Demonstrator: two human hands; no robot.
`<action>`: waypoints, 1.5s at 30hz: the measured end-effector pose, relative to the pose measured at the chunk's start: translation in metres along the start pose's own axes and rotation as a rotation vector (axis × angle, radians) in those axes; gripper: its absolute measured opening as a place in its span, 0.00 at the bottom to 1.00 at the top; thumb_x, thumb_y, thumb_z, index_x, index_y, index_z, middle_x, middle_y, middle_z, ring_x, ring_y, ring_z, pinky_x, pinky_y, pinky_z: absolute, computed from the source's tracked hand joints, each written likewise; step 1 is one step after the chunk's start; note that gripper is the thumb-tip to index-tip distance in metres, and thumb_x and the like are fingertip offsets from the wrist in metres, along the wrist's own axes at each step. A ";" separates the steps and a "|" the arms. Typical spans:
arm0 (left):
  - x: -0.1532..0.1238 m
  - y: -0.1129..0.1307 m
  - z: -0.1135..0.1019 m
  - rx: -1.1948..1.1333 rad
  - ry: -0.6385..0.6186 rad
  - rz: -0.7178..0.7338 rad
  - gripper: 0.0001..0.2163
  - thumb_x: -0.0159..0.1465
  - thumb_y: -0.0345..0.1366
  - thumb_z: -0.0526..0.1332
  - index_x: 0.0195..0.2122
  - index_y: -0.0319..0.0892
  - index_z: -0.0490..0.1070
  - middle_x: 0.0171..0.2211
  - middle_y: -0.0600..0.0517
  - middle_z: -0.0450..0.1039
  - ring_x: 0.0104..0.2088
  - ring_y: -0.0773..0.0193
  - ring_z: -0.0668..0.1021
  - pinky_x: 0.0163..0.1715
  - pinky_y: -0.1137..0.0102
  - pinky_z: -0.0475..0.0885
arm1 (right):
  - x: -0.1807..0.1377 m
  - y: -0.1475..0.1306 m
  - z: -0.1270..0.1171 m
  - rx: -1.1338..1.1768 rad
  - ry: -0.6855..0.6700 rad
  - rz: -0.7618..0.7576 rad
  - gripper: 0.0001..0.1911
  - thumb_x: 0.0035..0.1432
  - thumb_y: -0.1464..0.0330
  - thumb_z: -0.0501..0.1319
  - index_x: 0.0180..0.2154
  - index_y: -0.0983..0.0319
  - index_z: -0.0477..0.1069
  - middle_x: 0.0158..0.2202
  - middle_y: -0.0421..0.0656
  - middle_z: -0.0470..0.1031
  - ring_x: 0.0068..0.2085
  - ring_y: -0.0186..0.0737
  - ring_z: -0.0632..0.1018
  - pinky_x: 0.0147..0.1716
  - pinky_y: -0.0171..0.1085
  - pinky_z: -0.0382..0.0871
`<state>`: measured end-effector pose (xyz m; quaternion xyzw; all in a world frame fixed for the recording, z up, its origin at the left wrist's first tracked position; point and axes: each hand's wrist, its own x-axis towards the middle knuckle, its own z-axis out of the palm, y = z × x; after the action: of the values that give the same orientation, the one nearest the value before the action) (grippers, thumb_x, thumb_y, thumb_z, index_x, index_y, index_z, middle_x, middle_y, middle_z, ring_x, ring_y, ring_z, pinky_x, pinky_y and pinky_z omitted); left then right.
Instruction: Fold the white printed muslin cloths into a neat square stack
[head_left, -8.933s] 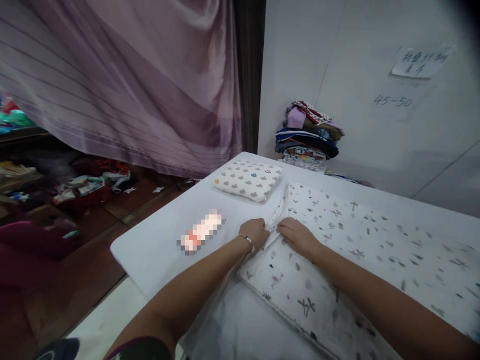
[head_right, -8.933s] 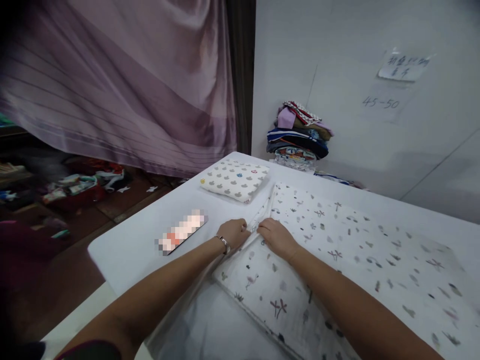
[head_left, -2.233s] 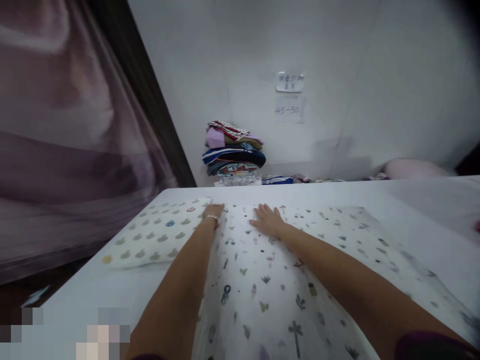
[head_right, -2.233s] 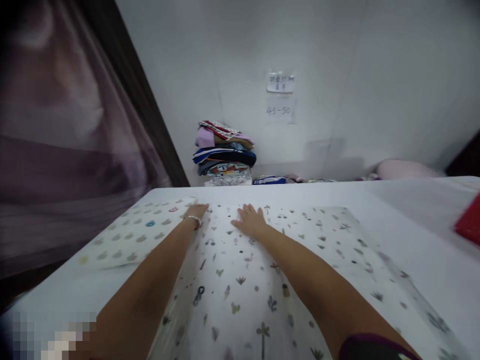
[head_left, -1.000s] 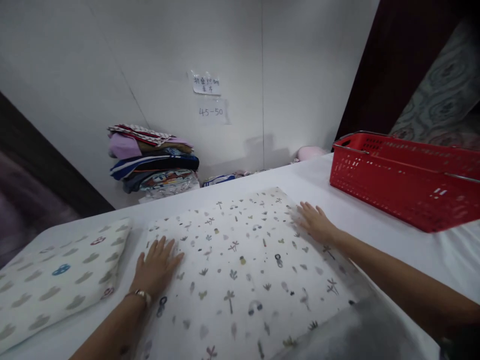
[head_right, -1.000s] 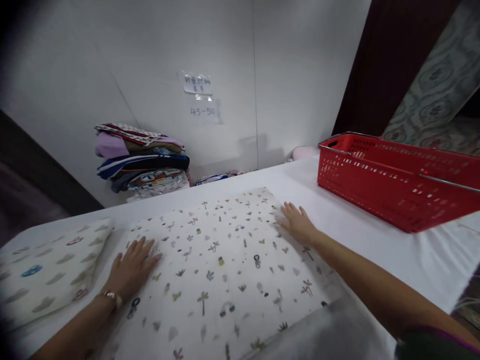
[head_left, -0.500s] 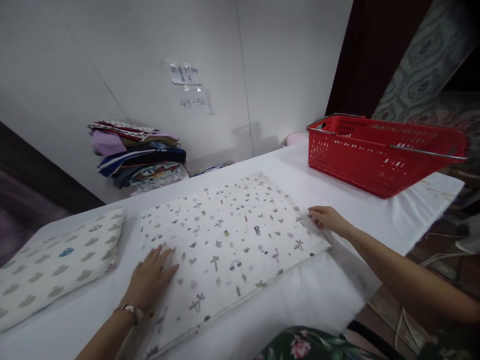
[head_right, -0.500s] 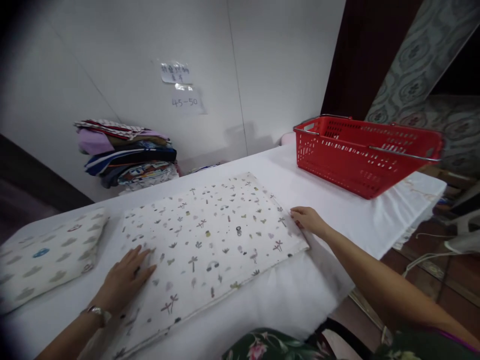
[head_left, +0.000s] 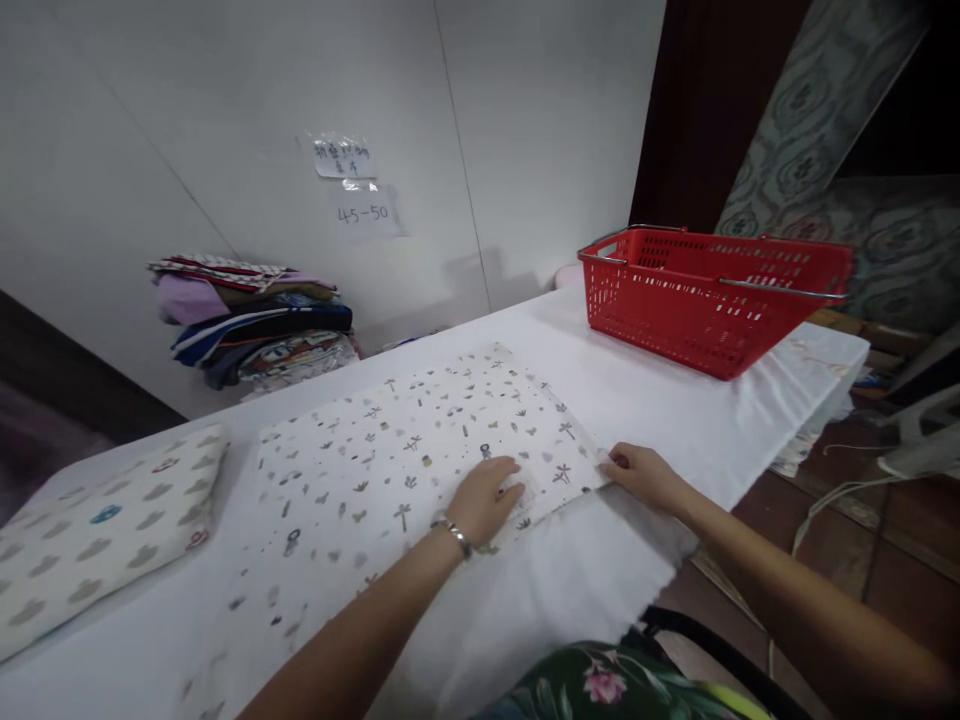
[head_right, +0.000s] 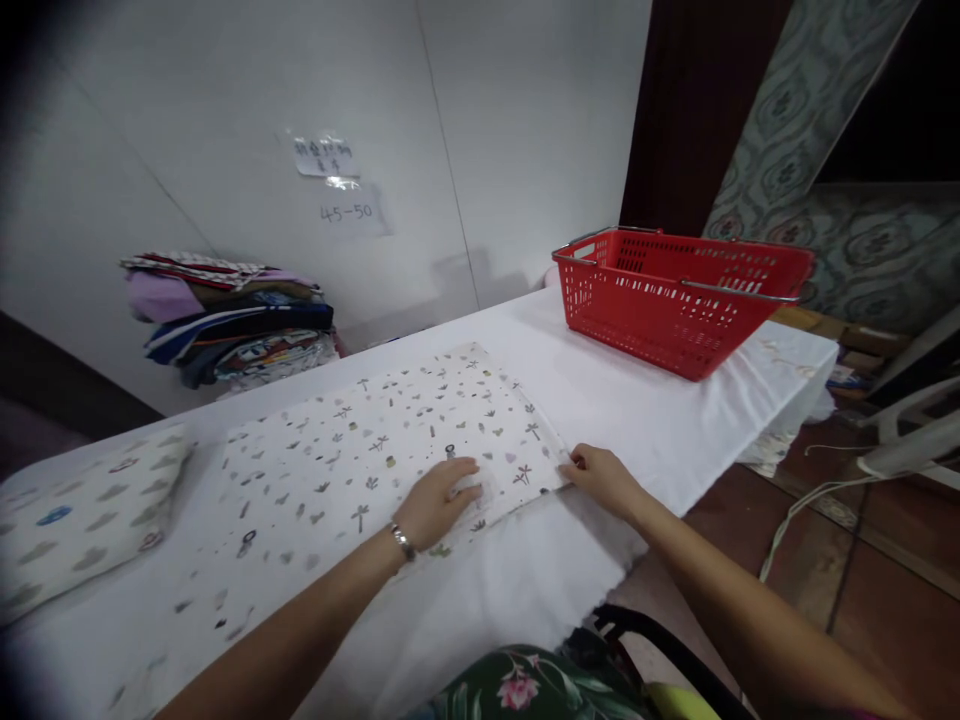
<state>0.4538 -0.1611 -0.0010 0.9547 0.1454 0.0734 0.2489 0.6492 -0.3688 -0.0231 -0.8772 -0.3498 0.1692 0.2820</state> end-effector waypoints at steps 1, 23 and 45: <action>0.006 0.013 0.008 -0.029 -0.013 0.015 0.14 0.61 0.40 0.54 0.45 0.43 0.70 0.48 0.50 0.71 0.50 0.61 0.70 0.52 0.64 0.65 | -0.001 -0.001 0.000 0.052 -0.002 0.006 0.13 0.52 0.57 0.56 0.28 0.61 0.67 0.24 0.41 0.71 0.26 0.36 0.70 0.25 0.34 0.59; 0.054 0.089 0.049 -0.053 0.178 -0.082 0.04 0.57 0.29 0.51 0.33 0.44 0.61 0.25 0.56 0.65 0.25 0.67 0.69 0.27 0.71 0.60 | -0.003 0.009 -0.010 0.428 -0.077 -0.020 0.19 0.56 0.53 0.51 0.32 0.60 0.69 0.19 0.38 0.65 0.21 0.33 0.65 0.22 0.33 0.54; 0.069 0.096 0.068 -0.081 -0.017 0.014 0.08 0.61 0.37 0.53 0.35 0.43 0.69 0.31 0.52 0.71 0.33 0.65 0.71 0.32 0.71 0.64 | 0.009 0.015 -0.005 0.868 -0.289 0.153 0.14 0.49 0.57 0.58 0.30 0.61 0.60 0.14 0.33 0.65 0.15 0.29 0.64 0.14 0.29 0.54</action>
<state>0.5570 -0.2507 -0.0077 0.9455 0.1335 0.0730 0.2878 0.6658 -0.3731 -0.0288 -0.6688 -0.2168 0.4408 0.5581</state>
